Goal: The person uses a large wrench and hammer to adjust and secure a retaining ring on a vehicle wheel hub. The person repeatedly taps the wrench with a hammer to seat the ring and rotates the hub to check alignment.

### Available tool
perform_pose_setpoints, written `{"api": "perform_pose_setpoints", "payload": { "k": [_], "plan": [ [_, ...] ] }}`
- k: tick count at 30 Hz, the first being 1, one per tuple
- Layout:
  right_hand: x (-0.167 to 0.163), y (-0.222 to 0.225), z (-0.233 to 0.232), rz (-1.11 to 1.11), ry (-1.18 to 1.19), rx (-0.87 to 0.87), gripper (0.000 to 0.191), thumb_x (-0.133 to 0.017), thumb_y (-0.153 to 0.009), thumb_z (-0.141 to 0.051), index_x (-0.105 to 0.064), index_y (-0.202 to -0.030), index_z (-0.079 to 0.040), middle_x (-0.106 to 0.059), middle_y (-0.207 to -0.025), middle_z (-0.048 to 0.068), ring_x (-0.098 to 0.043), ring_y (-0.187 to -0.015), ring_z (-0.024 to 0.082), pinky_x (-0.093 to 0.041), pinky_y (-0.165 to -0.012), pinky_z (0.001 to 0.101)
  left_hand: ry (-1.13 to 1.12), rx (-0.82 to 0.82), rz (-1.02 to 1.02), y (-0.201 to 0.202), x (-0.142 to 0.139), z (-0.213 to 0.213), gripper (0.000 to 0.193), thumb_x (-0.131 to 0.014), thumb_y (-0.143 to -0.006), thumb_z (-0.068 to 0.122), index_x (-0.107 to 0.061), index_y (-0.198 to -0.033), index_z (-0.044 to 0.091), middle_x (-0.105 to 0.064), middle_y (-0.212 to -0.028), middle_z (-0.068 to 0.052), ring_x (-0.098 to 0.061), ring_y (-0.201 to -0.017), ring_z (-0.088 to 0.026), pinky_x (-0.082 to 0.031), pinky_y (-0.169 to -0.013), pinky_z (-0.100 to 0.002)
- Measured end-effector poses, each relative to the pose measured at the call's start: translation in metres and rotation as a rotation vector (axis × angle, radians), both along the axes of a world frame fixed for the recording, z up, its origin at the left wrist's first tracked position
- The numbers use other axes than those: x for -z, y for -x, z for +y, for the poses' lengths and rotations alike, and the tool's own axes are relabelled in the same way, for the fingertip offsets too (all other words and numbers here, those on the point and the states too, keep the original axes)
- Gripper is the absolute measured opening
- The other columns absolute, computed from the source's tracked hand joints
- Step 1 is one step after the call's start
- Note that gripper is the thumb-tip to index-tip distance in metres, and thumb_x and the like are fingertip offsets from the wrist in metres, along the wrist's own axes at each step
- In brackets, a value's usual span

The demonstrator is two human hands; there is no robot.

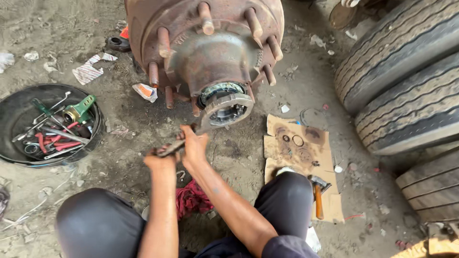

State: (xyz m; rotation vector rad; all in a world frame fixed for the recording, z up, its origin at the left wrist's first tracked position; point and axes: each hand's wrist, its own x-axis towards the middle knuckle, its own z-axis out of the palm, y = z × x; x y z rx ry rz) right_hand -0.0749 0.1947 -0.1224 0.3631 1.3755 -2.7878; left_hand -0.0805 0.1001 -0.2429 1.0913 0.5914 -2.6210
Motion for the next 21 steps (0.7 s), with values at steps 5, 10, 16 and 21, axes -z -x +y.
{"api": "perform_pose_setpoints", "payload": {
  "k": [5,10,16,21],
  "plan": [
    [-0.035,-0.005,-0.027,-0.068,0.457,-0.258,0.017,-0.066,-0.093,0.001,-0.054,-0.084,-0.007,-0.053,-0.072,0.001,-0.054,-0.073,0.016,-0.053,-0.087,0.0404,0.378,-0.161,-0.055,-0.027,-0.091,-0.064,0.027,-0.050,-0.094,0.025,-0.037,-0.073,0.015,-0.038,-0.056,-0.001,-0.050,-0.057,-0.021,-0.054,-0.068,-0.042],
    [-0.073,-0.007,-0.046,0.061,0.689,-0.465,0.021,-0.060,-0.100,-0.016,-0.052,-0.082,-0.008,-0.056,-0.077,0.003,-0.059,-0.093,0.022,-0.045,-0.104,0.0416,0.608,-0.236,0.407,-0.052,-0.177,-0.102,0.038,-0.061,-0.105,0.027,-0.042,-0.075,0.016,-0.042,-0.064,0.003,-0.046,-0.062,-0.013,-0.050,-0.073,-0.034],
    [-0.100,-0.018,-0.035,0.010,0.669,-0.561,0.022,-0.059,-0.102,-0.024,-0.056,-0.089,-0.007,-0.066,-0.100,0.010,-0.061,-0.110,0.026,-0.042,-0.109,0.0403,0.782,-0.263,0.777,-0.046,-0.200,-0.078,0.043,-0.057,-0.105,0.041,-0.045,-0.075,0.013,-0.044,-0.063,0.001,-0.040,-0.046,-0.011,-0.038,-0.054,-0.025],
    [-0.131,-0.016,-0.013,0.129,0.573,-0.607,0.027,-0.063,-0.104,-0.029,-0.060,-0.117,-0.005,-0.066,-0.119,0.013,-0.059,-0.126,0.030,-0.043,-0.114,0.0474,1.066,-0.183,0.707,-0.050,-0.277,-0.070,0.045,-0.054,-0.112,0.035,-0.043,-0.072,0.015,-0.038,-0.054,0.002,-0.033,-0.045,-0.013,-0.034,-0.053,-0.031]
  ]
}}
